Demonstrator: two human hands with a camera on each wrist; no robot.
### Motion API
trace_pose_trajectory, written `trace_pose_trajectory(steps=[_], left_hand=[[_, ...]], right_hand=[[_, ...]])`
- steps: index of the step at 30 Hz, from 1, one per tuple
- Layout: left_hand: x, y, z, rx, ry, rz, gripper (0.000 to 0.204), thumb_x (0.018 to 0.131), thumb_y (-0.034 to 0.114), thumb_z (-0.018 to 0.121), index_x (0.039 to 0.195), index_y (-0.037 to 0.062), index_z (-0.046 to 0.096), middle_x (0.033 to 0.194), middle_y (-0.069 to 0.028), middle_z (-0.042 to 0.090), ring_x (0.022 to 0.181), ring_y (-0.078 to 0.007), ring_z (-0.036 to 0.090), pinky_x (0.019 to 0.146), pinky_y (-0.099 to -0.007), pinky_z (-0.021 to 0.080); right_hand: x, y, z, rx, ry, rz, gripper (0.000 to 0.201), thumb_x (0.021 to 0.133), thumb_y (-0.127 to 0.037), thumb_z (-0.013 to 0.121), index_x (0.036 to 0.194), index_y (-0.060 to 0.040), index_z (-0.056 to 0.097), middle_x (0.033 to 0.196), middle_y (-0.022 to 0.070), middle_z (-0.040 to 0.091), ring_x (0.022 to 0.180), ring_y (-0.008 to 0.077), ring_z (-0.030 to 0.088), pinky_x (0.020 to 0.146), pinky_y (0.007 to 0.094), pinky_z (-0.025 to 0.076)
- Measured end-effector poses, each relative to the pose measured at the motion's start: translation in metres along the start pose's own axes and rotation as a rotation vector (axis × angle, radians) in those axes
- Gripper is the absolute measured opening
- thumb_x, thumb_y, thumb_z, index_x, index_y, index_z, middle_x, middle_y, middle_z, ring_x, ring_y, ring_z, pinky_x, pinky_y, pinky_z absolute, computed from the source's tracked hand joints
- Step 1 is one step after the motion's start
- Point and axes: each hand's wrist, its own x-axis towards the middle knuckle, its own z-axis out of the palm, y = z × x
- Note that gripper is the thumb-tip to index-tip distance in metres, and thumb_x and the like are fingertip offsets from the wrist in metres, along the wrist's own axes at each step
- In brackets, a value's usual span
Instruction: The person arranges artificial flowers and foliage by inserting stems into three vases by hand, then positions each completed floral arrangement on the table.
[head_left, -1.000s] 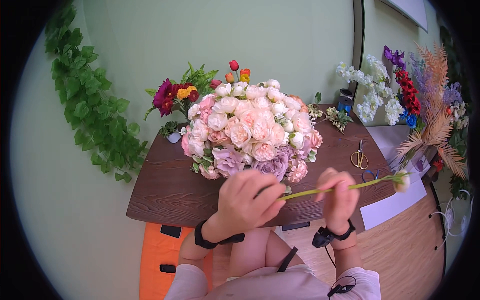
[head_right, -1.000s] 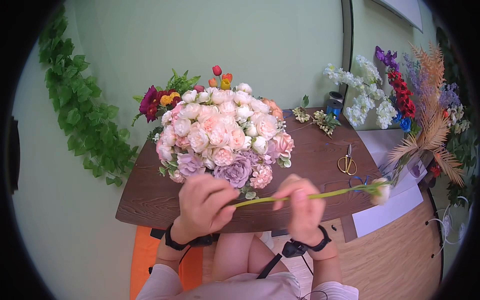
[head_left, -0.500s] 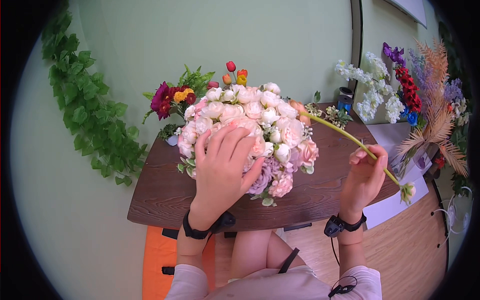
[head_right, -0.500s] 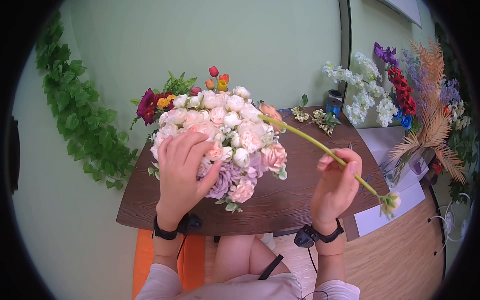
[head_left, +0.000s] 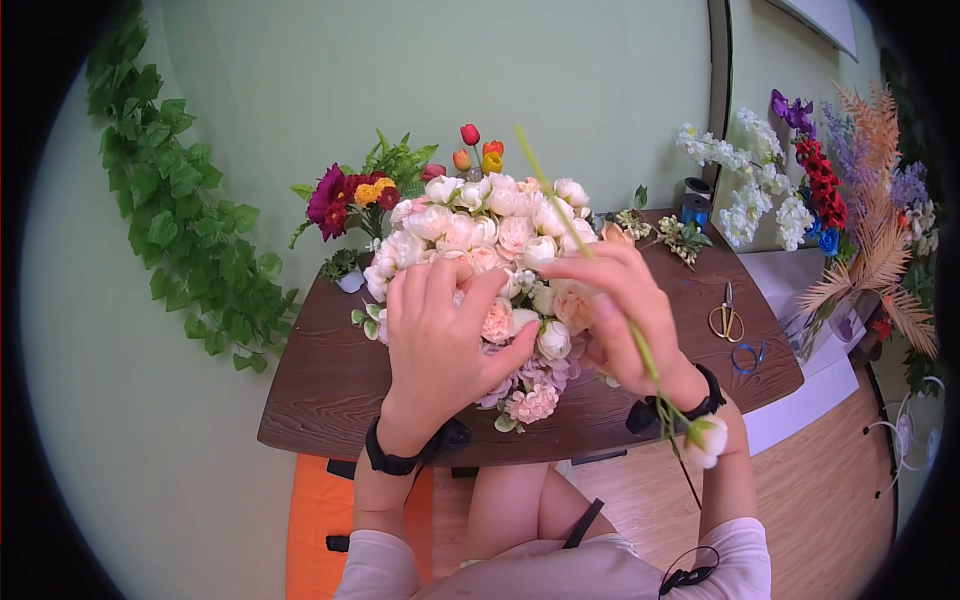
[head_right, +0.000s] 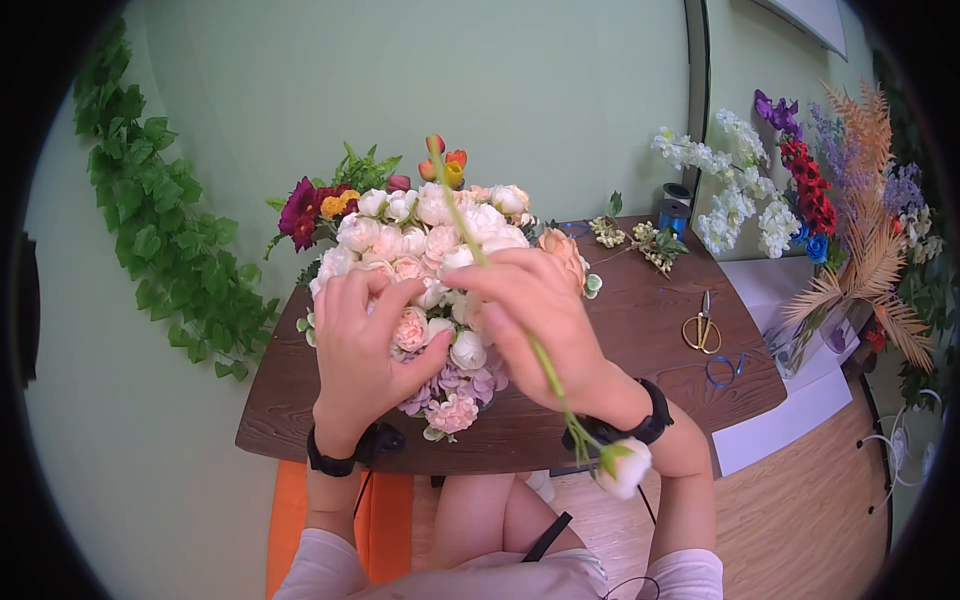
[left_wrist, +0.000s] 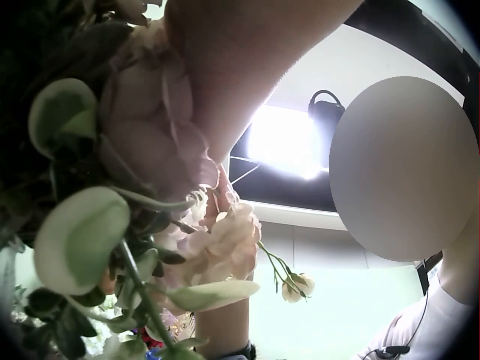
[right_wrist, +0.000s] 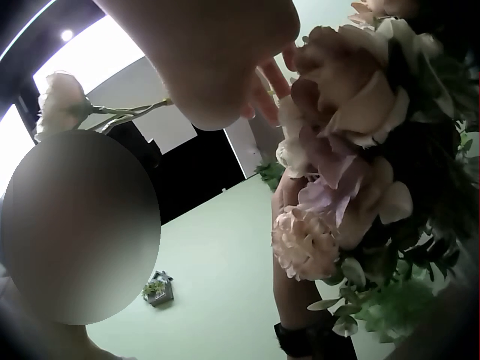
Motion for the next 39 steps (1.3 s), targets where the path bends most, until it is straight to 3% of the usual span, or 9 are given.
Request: trace_pose_trajectory(steps=[4, 14, 17, 20, 23, 28, 34, 36, 39], left_hand=[[-0.004, -0.002, 0.000, 0.019, 0.017, 0.002, 0.037, 0.061, 0.028, 0.072, 0.090, 0.0093, 0.060, 0.086, -0.0054, 0.047, 0.081, -0.0234, 0.045, 0.073, -0.0362, 0.035], [-0.012, -0.007, -0.005, 0.007, -0.007, 0.112, 0.034, 0.062, 0.027, 0.071, 0.086, 0.0089, 0.058, 0.101, -0.0031, 0.055, 0.087, -0.0228, 0.046, 0.079, -0.0363, 0.034], [-0.013, -0.009, -0.007, 0.015, -0.054, 0.132, 0.036, 0.060, 0.027, 0.071, 0.089, 0.0092, 0.058, 0.100, -0.0018, 0.056, 0.087, -0.0224, 0.047, 0.081, -0.0371, 0.033], [-0.011, -0.009, -0.006, -0.004, -0.064, 0.109, 0.037, 0.059, 0.027, 0.071, 0.089, 0.0095, 0.058, 0.094, -0.0016, 0.056, 0.085, -0.0222, 0.047, 0.081, -0.0378, 0.033], [-0.010, -0.009, -0.004, -0.025, -0.034, 0.087, 0.038, 0.058, 0.028, 0.071, 0.088, 0.0094, 0.058, 0.089, -0.0017, 0.055, 0.084, -0.0222, 0.047, 0.079, -0.0379, 0.033], [-0.016, -0.013, 0.004, -0.046, 0.034, 0.103, 0.036, 0.056, 0.028, 0.072, 0.083, 0.0096, 0.059, 0.084, -0.0021, 0.053, 0.083, -0.0226, 0.046, 0.076, -0.0374, 0.034], [-0.020, -0.013, 0.010, -0.109, 0.128, 0.103, 0.031, 0.058, 0.031, 0.073, 0.075, 0.0107, 0.057, 0.082, -0.0008, 0.052, 0.077, -0.0212, 0.044, 0.073, -0.0367, 0.033], [-0.021, -0.014, 0.011, -0.116, 0.131, 0.096, 0.031, 0.057, 0.030, 0.074, 0.071, 0.0106, 0.056, 0.081, -0.0006, 0.052, 0.077, -0.0213, 0.044, 0.071, -0.0363, 0.033], [-0.022, -0.014, 0.012, -0.118, 0.150, 0.090, 0.031, 0.056, 0.031, 0.074, 0.069, 0.0107, 0.054, 0.081, -0.0007, 0.052, 0.077, -0.0214, 0.044, 0.070, -0.0363, 0.033]], right_hand=[[0.013, 0.004, 0.015, -0.211, -0.189, -0.153, 0.034, 0.075, -0.002, 0.055, 0.109, -0.0069, 0.056, 0.092, 0.0066, 0.062, 0.102, 0.0281, 0.050, 0.087, 0.0388, 0.034], [0.014, 0.007, 0.014, -0.299, -0.198, -0.089, 0.028, 0.081, -0.007, 0.053, 0.109, -0.0058, 0.056, 0.093, 0.0080, 0.061, 0.103, 0.0275, 0.050, 0.087, 0.0391, 0.033], [0.018, 0.008, 0.009, -0.207, -0.133, -0.055, 0.026, 0.087, -0.011, 0.047, 0.110, -0.0042, 0.055, 0.096, 0.0111, 0.059, 0.099, 0.0276, 0.050, 0.086, 0.0371, 0.035], [0.024, -0.001, -0.007, -0.061, -0.172, 0.078, 0.027, 0.092, -0.018, 0.041, 0.111, -0.0016, 0.053, 0.097, 0.0106, 0.057, 0.092, 0.0207, 0.052, 0.081, 0.0325, 0.039], [0.027, -0.013, -0.011, 0.302, 0.080, 0.387, 0.030, 0.095, -0.020, 0.042, 0.112, 0.0027, 0.051, 0.092, 0.0033, 0.055, 0.082, 0.0066, 0.048, 0.072, 0.0228, 0.041], [0.028, -0.015, -0.027, 0.370, 0.104, 0.331, 0.027, 0.096, -0.018, 0.042, 0.107, 0.0042, 0.054, 0.081, 0.0015, 0.054, 0.076, 0.0051, 0.048, 0.068, 0.0184, 0.039], [0.031, -0.021, -0.019, 0.266, 0.094, 0.210, 0.028, 0.097, -0.018, 0.038, 0.092, 0.0026, 0.057, 0.075, 0.0013, 0.053, 0.068, 0.0061, 0.047, 0.063, 0.0199, 0.039], [0.033, -0.024, -0.018, 0.239, 0.010, 0.257, 0.024, 0.095, -0.016, 0.040, 0.091, 0.0012, 0.057, 0.076, 0.0044, 0.053, 0.067, 0.0102, 0.049, 0.062, 0.0229, 0.040], [0.035, -0.017, -0.004, 0.031, -0.078, 0.103, 0.016, 0.092, -0.012, 0.044, 0.088, -0.0018, 0.055, 0.081, 0.0105, 0.055, 0.072, 0.0262, 0.052, 0.066, 0.0338, 0.042]])
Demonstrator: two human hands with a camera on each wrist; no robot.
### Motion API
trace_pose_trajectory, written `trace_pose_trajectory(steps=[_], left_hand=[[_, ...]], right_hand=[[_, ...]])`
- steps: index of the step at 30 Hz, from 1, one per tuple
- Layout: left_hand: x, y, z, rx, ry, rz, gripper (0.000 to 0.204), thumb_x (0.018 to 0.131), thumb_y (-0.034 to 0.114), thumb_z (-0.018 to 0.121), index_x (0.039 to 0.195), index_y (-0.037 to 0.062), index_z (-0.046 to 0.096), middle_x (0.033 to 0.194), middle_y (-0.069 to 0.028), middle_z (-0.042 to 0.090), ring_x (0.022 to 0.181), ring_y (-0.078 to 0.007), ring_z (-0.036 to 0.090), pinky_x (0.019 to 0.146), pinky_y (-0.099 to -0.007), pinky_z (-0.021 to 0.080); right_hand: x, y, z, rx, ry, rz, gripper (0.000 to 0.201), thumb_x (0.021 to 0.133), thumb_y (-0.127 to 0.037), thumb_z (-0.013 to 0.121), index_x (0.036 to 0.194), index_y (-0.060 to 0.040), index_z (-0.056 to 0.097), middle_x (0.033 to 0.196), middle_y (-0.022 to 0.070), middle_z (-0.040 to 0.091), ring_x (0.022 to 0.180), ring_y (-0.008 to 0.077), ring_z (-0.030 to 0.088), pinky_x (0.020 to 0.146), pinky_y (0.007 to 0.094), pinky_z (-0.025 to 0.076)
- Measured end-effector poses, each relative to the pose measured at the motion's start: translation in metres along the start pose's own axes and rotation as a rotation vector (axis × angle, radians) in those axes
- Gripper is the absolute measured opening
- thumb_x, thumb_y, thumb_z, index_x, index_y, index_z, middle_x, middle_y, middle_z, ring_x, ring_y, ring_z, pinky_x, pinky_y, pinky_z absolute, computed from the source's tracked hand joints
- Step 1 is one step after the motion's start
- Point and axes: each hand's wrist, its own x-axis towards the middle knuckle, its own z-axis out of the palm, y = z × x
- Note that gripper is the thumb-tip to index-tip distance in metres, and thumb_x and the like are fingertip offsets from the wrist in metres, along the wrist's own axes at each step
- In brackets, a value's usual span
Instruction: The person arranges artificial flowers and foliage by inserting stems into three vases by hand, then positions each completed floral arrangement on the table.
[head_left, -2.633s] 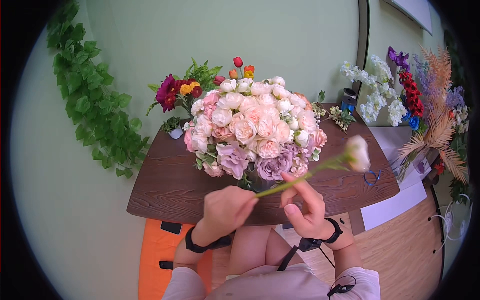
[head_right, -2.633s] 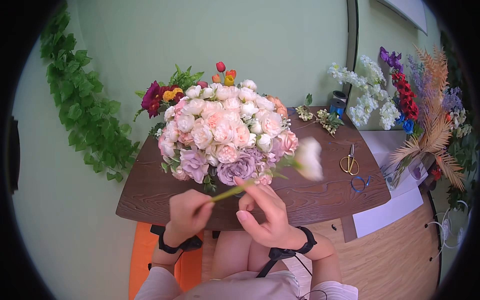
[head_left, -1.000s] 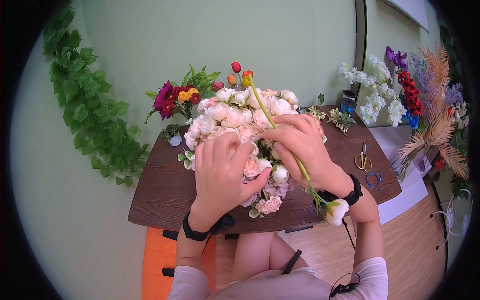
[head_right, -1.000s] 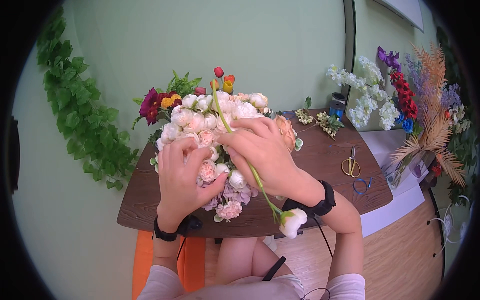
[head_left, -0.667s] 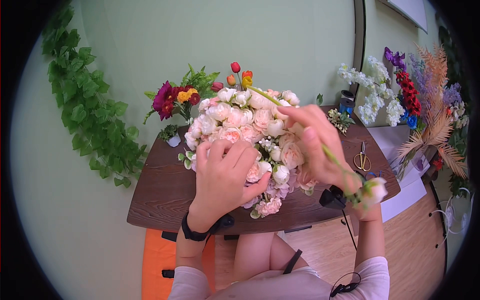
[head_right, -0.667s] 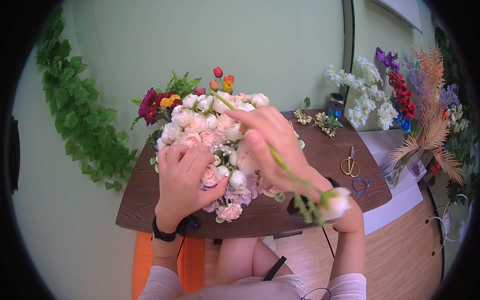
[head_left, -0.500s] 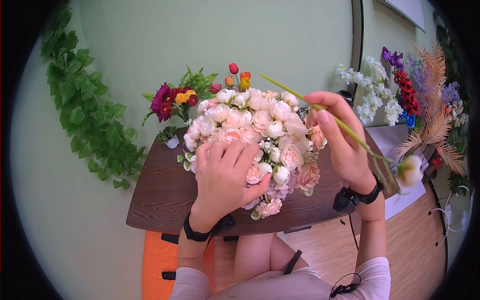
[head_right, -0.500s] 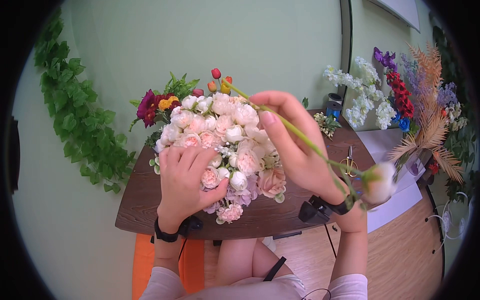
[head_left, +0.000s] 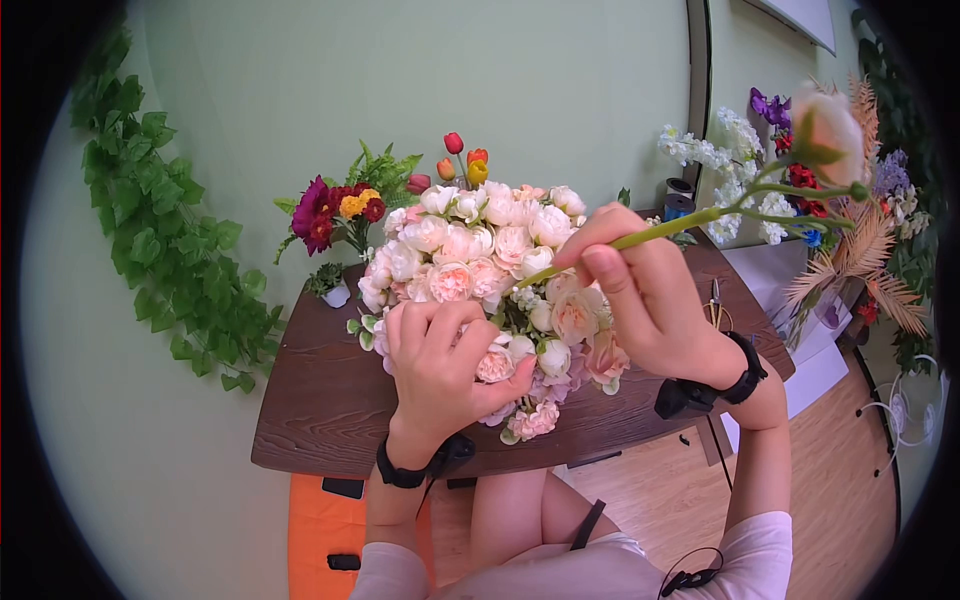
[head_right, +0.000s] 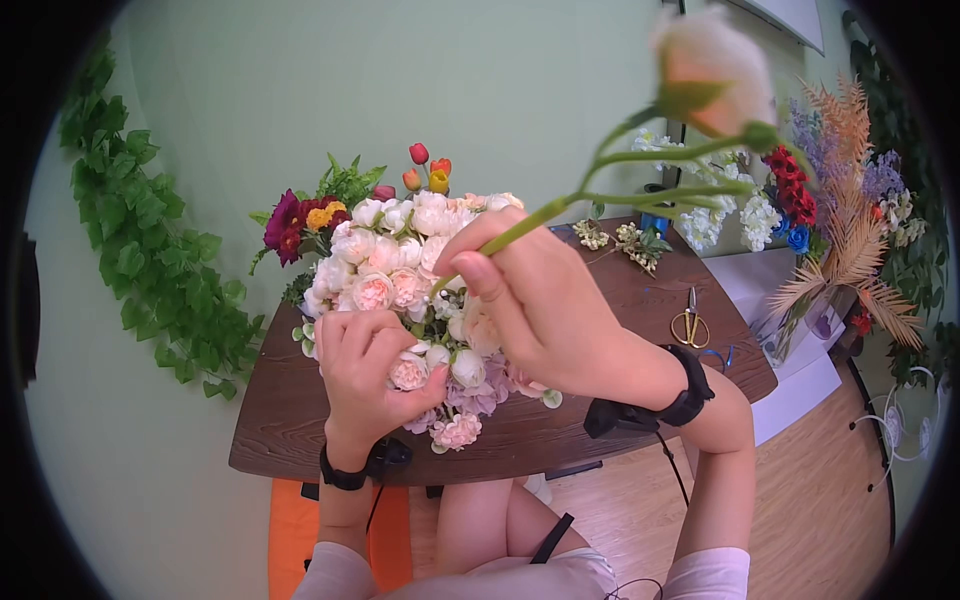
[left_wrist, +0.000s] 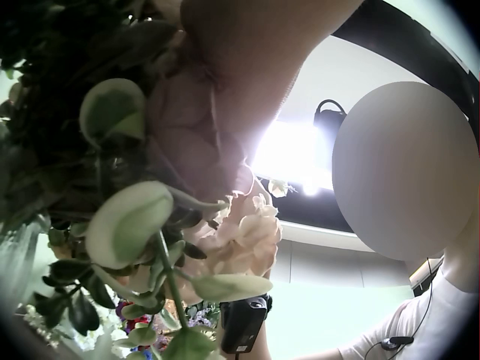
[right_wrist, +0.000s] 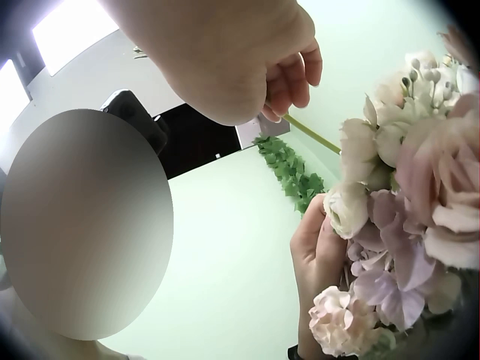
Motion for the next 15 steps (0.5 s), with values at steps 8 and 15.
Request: trace_pose_trajectory(steps=[8, 15], left_hand=[[-0.0026, -0.0007, 0.0018, -0.005, 0.039, 0.000, 0.032, 0.055, 0.031, 0.074, 0.067, 0.0108, 0.052, 0.079, -0.0006, 0.051, 0.075, -0.0215, 0.043, 0.069, -0.0358, 0.033], [-0.0033, 0.0000, 0.0015, 0.004, 0.049, 0.005, 0.031, 0.055, 0.031, 0.074, 0.068, 0.0112, 0.053, 0.079, -0.0005, 0.051, 0.075, -0.0213, 0.044, 0.068, -0.0358, 0.033]], right_hand=[[0.0061, -0.0012, 0.0052, -0.034, -0.040, 0.089, 0.015, 0.092, -0.013, 0.043, 0.086, -0.0024, 0.053, 0.080, 0.0098, 0.055, 0.074, 0.0277, 0.052, 0.067, 0.0362, 0.041], [0.0042, -0.0007, 0.0070, -0.036, -0.012, 0.054, 0.011, 0.089, -0.010, 0.047, 0.085, -0.0022, 0.053, 0.078, 0.0100, 0.054, 0.075, 0.0279, 0.051, 0.068, 0.0368, 0.040]])
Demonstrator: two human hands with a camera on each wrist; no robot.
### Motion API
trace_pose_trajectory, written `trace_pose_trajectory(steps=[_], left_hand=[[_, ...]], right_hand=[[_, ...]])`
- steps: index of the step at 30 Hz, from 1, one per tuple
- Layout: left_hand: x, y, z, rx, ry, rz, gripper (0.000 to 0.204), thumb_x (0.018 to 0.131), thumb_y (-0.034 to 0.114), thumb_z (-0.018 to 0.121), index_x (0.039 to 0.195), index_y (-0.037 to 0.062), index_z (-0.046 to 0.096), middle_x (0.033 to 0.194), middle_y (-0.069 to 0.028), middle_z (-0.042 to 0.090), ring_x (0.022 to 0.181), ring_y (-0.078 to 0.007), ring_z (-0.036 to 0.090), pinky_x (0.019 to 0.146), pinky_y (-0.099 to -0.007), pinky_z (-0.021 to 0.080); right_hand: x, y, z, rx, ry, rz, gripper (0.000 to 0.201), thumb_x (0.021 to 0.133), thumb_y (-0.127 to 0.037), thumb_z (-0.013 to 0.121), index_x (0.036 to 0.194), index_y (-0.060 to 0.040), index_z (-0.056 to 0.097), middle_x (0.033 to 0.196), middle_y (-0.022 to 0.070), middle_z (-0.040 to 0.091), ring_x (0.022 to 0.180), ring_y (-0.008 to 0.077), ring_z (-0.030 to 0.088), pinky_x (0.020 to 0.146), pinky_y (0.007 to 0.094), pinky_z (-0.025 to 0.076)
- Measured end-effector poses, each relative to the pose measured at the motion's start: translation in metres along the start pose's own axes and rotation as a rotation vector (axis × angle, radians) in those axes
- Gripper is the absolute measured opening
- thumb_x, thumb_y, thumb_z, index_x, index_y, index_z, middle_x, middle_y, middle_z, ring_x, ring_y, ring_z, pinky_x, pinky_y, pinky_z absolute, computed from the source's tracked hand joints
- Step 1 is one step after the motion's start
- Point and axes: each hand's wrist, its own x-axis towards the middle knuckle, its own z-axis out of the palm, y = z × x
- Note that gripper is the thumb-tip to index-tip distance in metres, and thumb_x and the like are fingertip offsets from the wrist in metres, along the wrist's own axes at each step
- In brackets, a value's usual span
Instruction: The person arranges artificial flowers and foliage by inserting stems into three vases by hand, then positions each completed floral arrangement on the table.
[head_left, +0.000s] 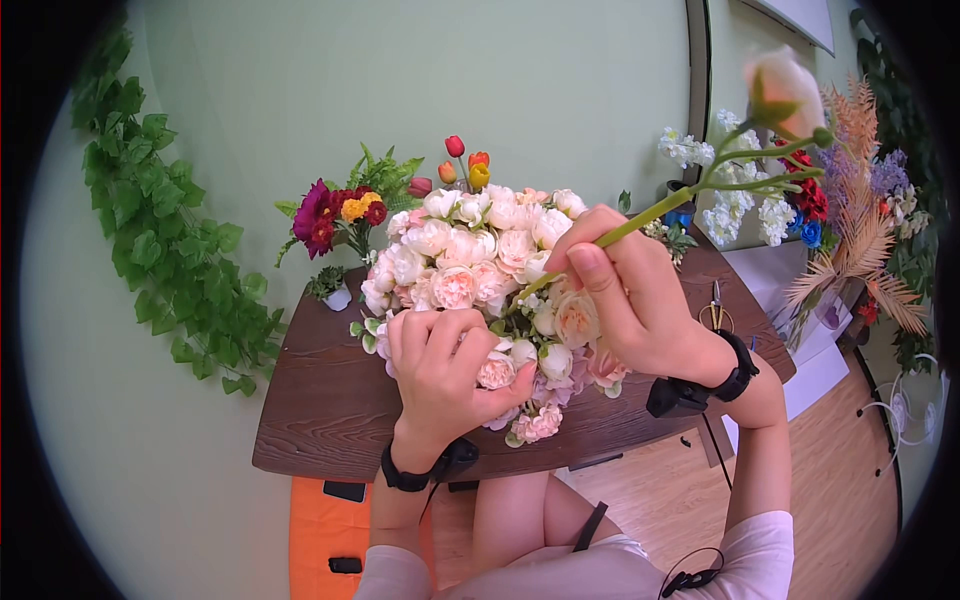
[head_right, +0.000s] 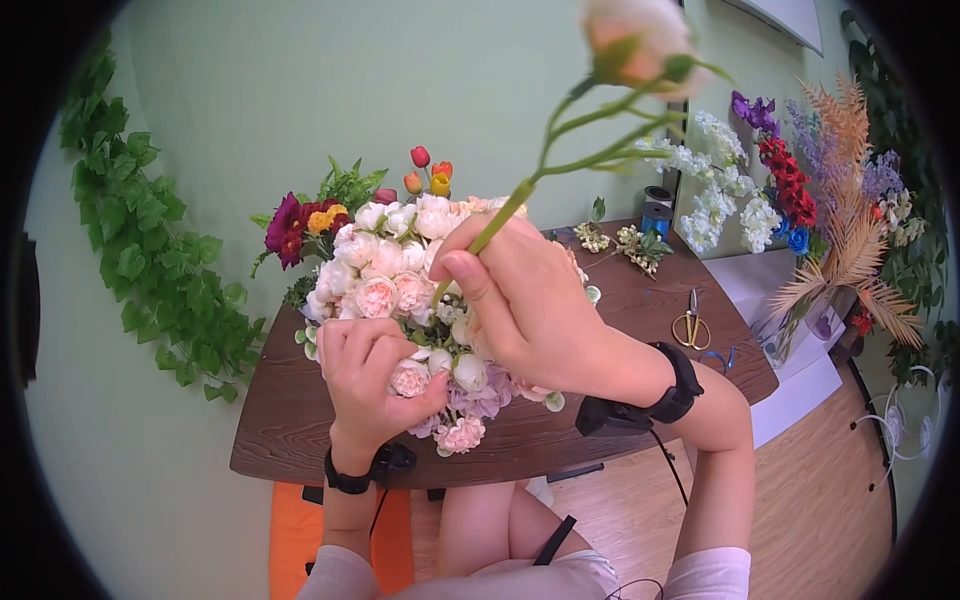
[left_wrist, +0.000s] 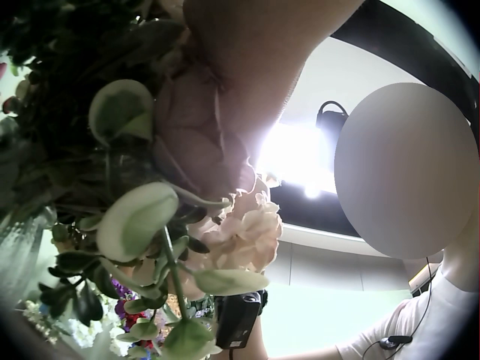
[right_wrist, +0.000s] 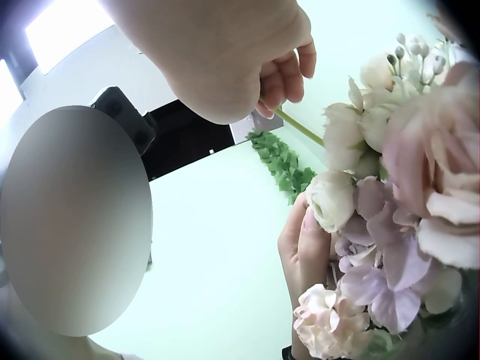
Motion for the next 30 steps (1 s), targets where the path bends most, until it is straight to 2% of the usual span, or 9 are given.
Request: trace_pose_trajectory(steps=[6, 12, 19, 22, 25, 27, 28, 30], left_hand=[[-0.002, -0.001, 0.001, 0.006, 0.003, -0.001, 0.030, 0.055, 0.031, 0.073, 0.068, 0.0112, 0.054, 0.080, -0.0004, 0.052, 0.075, -0.0212, 0.045, 0.068, -0.0356, 0.034], [-0.002, -0.002, 0.002, -0.002, 0.011, -0.003, 0.029, 0.056, 0.030, 0.072, 0.068, 0.0110, 0.055, 0.080, -0.0005, 0.053, 0.075, -0.0211, 0.045, 0.068, -0.0357, 0.034], [-0.003, -0.002, 0.003, -0.008, 0.015, -0.003, 0.026, 0.057, 0.029, 0.070, 0.070, 0.0108, 0.057, 0.081, -0.0005, 0.054, 0.076, -0.0210, 0.046, 0.069, -0.0355, 0.034], [-0.005, -0.003, 0.004, -0.009, 0.036, 0.010, 0.024, 0.059, 0.029, 0.068, 0.072, 0.0108, 0.059, 0.082, -0.0003, 0.055, 0.076, -0.0207, 0.046, 0.069, -0.0352, 0.034], [-0.004, -0.003, 0.004, -0.012, 0.042, -0.003, 0.023, 0.060, 0.028, 0.067, 0.074, 0.0109, 0.060, 0.083, 0.0003, 0.056, 0.076, -0.0203, 0.046, 0.069, -0.0348, 0.034], [-0.004, -0.003, 0.005, -0.006, 0.058, -0.013, 0.021, 0.062, 0.027, 0.066, 0.075, 0.0110, 0.061, 0.083, 0.0010, 0.056, 0.076, -0.0200, 0.046, 0.070, -0.0345, 0.034], [-0.004, -0.003, 0.004, -0.004, 0.060, -0.014, 0.021, 0.062, 0.027, 0.066, 0.075, 0.0110, 0.061, 0.083, 0.0010, 0.056, 0.076, -0.0200, 0.046, 0.070, -0.0345, 0.034], [-0.005, -0.004, 0.003, -0.002, 0.057, -0.023, 0.020, 0.063, 0.026, 0.065, 0.075, 0.0109, 0.061, 0.083, 0.0014, 0.057, 0.076, -0.0200, 0.046, 0.070, -0.0343, 0.034]], right_hand=[[0.001, 0.014, 0.014, -0.152, -0.094, -0.131, 0.007, 0.082, -0.007, 0.054, 0.083, 0.0000, 0.053, 0.075, 0.0119, 0.053, 0.075, 0.0307, 0.048, 0.069, 0.0377, 0.037], [0.001, 0.018, 0.021, -0.186, -0.149, -0.061, 0.015, 0.078, -0.010, 0.059, 0.068, 0.0005, 0.056, 0.067, 0.0116, 0.053, 0.072, 0.0296, 0.047, 0.068, 0.0381, 0.037], [0.004, 0.015, 0.022, -0.263, -0.132, -0.077, 0.018, 0.077, -0.013, 0.061, 0.065, 0.0008, 0.060, 0.067, 0.0106, 0.053, 0.072, 0.0281, 0.048, 0.068, 0.0375, 0.037], [0.006, 0.009, 0.020, -0.386, -0.228, -0.013, 0.016, 0.076, -0.015, 0.064, 0.072, 0.0005, 0.063, 0.066, 0.0122, 0.051, 0.067, 0.0294, 0.049, 0.062, 0.0379, 0.038], [0.008, 0.011, 0.022, -0.371, -0.249, 0.021, 0.021, 0.077, -0.015, 0.061, 0.063, 0.0007, 0.060, 0.065, 0.0113, 0.053, 0.070, 0.0284, 0.048, 0.065, 0.0401, 0.037], [0.010, 0.018, 0.026, -0.287, -0.118, -0.059, 0.024, 0.078, -0.015, 0.060, 0.062, 0.0021, 0.057, 0.063, 0.0127, 0.052, 0.065, 0.0293, 0.048, 0.062, 0.0409, 0.036], [0.011, 0.017, 0.025, -0.287, -0.119, -0.061, 0.024, 0.078, -0.015, 0.060, 0.062, 0.0021, 0.057, 0.063, 0.0127, 0.052, 0.065, 0.0293, 0.048, 0.062, 0.0409, 0.036], [0.013, 0.016, 0.024, -0.070, 0.009, 0.175, 0.027, 0.079, -0.016, 0.060, 0.061, 0.0035, 0.055, 0.062, 0.0141, 0.051, 0.062, 0.0300, 0.047, 0.060, 0.0411, 0.036]])
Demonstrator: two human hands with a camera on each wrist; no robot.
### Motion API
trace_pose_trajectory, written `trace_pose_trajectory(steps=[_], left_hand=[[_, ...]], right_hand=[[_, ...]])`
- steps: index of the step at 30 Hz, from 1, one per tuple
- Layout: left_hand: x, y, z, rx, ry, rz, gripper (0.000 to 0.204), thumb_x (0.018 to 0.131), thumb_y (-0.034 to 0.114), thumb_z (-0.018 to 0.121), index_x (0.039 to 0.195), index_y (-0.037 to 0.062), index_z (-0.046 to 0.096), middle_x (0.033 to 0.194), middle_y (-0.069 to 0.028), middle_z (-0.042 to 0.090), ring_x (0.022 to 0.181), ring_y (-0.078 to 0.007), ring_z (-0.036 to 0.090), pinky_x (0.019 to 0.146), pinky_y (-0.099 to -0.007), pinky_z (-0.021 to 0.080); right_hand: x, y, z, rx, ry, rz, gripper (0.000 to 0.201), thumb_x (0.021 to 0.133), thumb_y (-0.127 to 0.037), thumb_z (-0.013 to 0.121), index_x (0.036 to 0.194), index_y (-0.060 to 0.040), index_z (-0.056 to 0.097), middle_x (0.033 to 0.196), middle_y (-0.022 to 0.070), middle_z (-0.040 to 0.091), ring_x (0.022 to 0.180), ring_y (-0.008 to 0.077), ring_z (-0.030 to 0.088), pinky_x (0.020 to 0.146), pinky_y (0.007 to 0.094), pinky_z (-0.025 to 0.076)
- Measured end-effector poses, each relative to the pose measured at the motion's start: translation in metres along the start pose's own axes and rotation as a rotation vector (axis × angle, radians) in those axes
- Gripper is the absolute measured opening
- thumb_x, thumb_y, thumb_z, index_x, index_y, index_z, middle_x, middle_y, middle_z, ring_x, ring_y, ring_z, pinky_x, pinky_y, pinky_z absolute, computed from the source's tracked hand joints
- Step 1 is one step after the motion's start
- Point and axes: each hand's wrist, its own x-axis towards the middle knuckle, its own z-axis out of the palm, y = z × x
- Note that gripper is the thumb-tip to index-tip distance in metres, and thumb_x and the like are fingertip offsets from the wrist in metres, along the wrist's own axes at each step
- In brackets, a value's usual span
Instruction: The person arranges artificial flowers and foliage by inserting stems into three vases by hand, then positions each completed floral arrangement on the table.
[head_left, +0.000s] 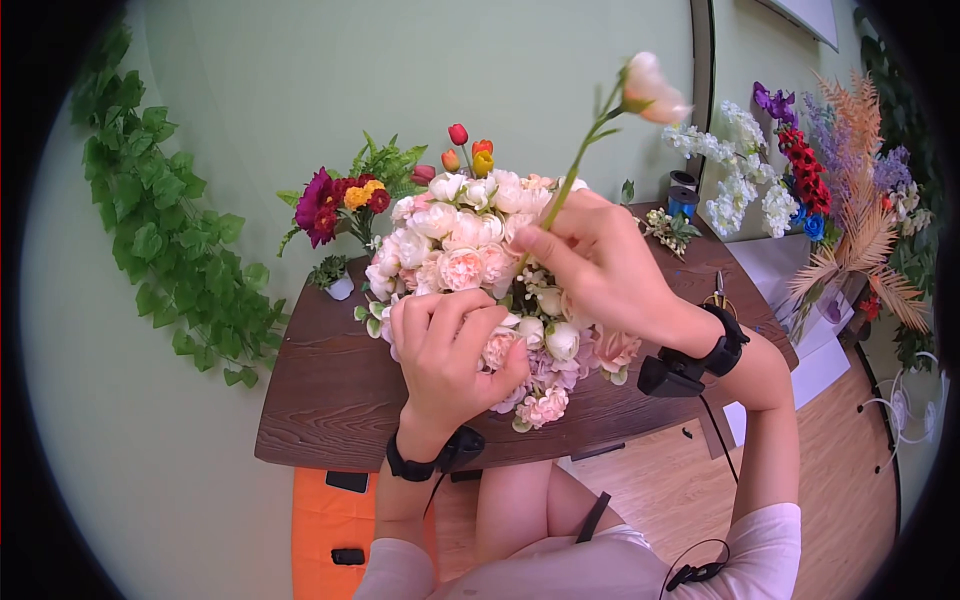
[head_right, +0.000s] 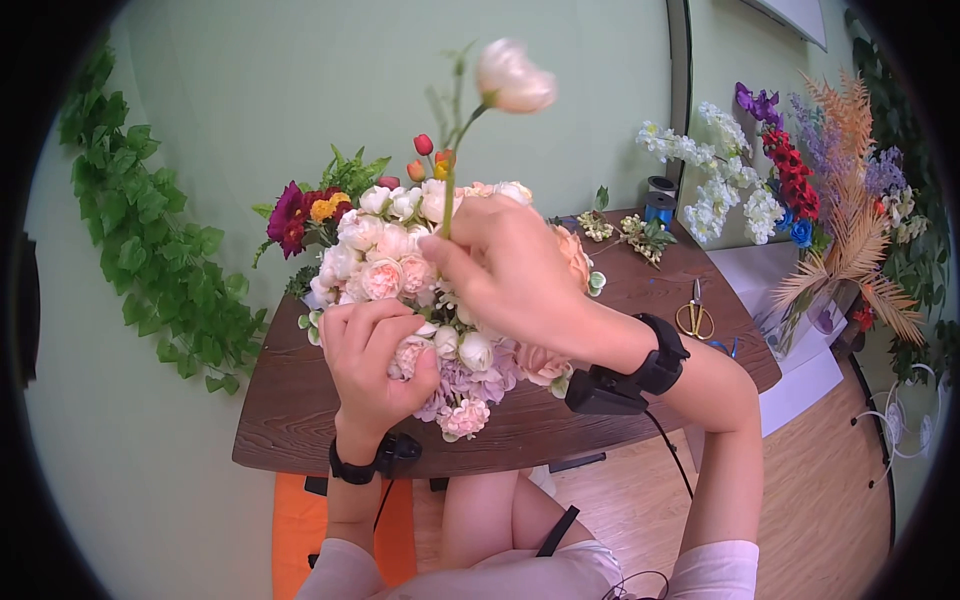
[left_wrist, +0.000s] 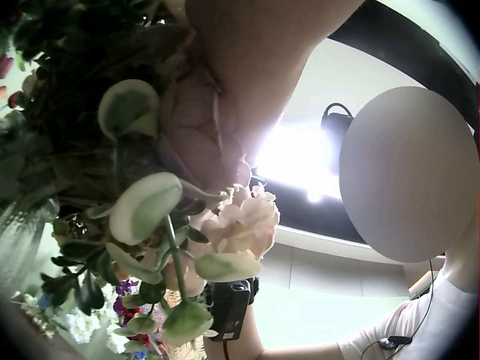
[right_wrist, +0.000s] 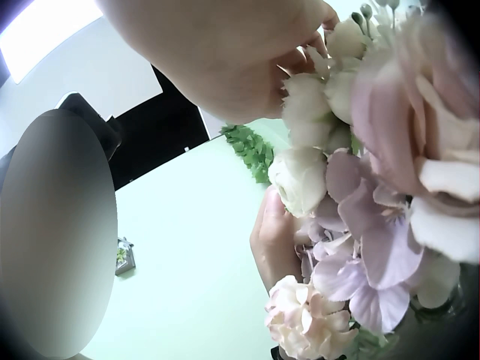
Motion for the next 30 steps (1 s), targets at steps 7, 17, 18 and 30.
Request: trace_pose_trajectory(steps=[7, 17, 18, 30], left_hand=[[0.000, 0.001, 0.001, -0.014, 0.001, -0.009, 0.020, 0.064, 0.026, 0.065, 0.076, 0.0110, 0.062, 0.083, 0.0015, 0.057, 0.077, -0.0199, 0.046, 0.071, -0.0341, 0.035], [-0.001, 0.000, -0.002, -0.026, -0.036, -0.029, 0.021, 0.065, 0.021, 0.062, 0.081, 0.0077, 0.063, 0.088, -0.0026, 0.059, 0.083, -0.0232, 0.045, 0.075, -0.0335, 0.037], [-0.001, 0.000, -0.002, -0.023, -0.041, -0.030, 0.021, 0.065, 0.021, 0.062, 0.081, 0.0077, 0.063, 0.089, -0.0025, 0.059, 0.083, -0.0232, 0.045, 0.075, -0.0333, 0.037], [-0.004, -0.001, 0.000, -0.025, -0.012, -0.027, 0.021, 0.065, 0.020, 0.062, 0.081, 0.0079, 0.065, 0.090, -0.0019, 0.059, 0.084, -0.0228, 0.046, 0.076, -0.0328, 0.037]], right_hand=[[-0.008, 0.005, 0.006, -0.299, -0.077, -0.131, 0.023, 0.077, -0.019, 0.061, 0.062, -0.0010, 0.060, 0.069, 0.0114, 0.051, 0.071, 0.0276, 0.046, 0.064, 0.0398, 0.034], [-0.006, -0.008, -0.009, -0.211, -0.195, -0.056, 0.016, 0.077, -0.020, 0.063, 0.071, -0.0044, 0.064, 0.073, 0.0094, 0.059, 0.079, 0.0276, 0.051, 0.072, 0.0391, 0.036], [-0.005, -0.010, -0.010, -0.135, -0.204, -0.005, 0.015, 0.077, -0.019, 0.064, 0.071, -0.0045, 0.063, 0.072, 0.0084, 0.060, 0.077, 0.0278, 0.053, 0.072, 0.0394, 0.036], [0.001, 0.000, 0.000, -0.152, -0.109, -0.330, 0.015, 0.070, -0.012, 0.071, 0.072, -0.0016, 0.060, 0.066, 0.0115, 0.058, 0.059, 0.0278, 0.054, 0.056, 0.0366, 0.042]])
